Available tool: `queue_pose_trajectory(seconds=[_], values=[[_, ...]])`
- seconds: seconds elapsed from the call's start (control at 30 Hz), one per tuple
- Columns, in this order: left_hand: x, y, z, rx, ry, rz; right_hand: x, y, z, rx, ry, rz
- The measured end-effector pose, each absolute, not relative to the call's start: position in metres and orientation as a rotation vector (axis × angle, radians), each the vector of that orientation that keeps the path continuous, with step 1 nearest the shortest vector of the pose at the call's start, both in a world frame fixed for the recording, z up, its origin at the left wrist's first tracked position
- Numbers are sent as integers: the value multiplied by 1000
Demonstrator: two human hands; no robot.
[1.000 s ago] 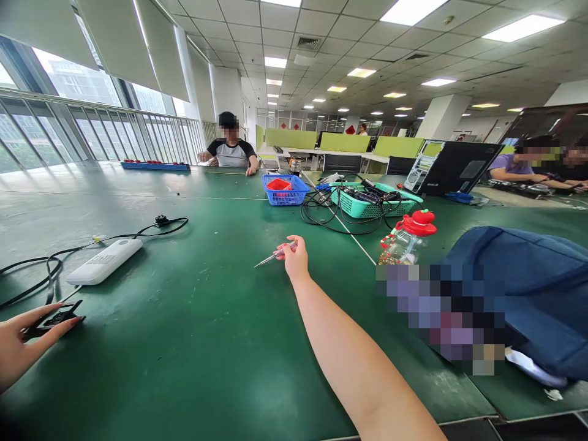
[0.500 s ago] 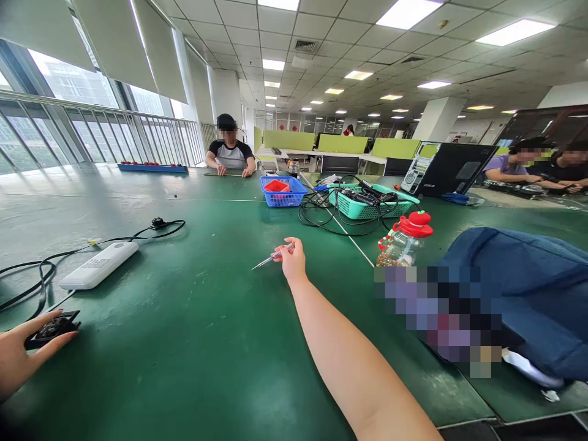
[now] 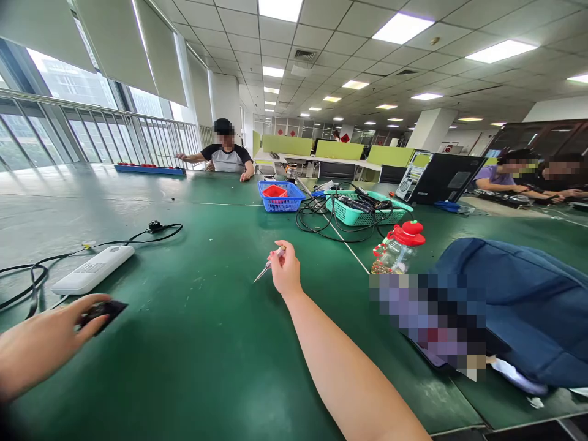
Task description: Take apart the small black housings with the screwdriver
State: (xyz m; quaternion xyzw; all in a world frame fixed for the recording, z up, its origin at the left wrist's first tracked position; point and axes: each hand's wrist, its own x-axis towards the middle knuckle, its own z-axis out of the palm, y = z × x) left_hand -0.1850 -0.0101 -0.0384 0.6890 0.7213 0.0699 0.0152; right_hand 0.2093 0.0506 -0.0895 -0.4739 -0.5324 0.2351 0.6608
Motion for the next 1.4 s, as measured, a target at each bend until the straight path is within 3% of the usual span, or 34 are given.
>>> queue_pose_trajectory(seconds=[0.2,0.43,0.77,1.1,1.4], values=[[-69,11,-24,2563,1750,315,177,19,-63,-1067,-1775,196],[0,52,-57,2691,1259,444,181,-4,-71,-929,-2051,194],[-1,67,-79,2463,1241,607,198,5,-80,-1225,-1904,474],[-5,71,-80,2392,1152,599,187,-17,-72,-916,-2145,-61],[-2,68,-78,2466,1070,612,187,-16,-76,-928,-2265,-106]])
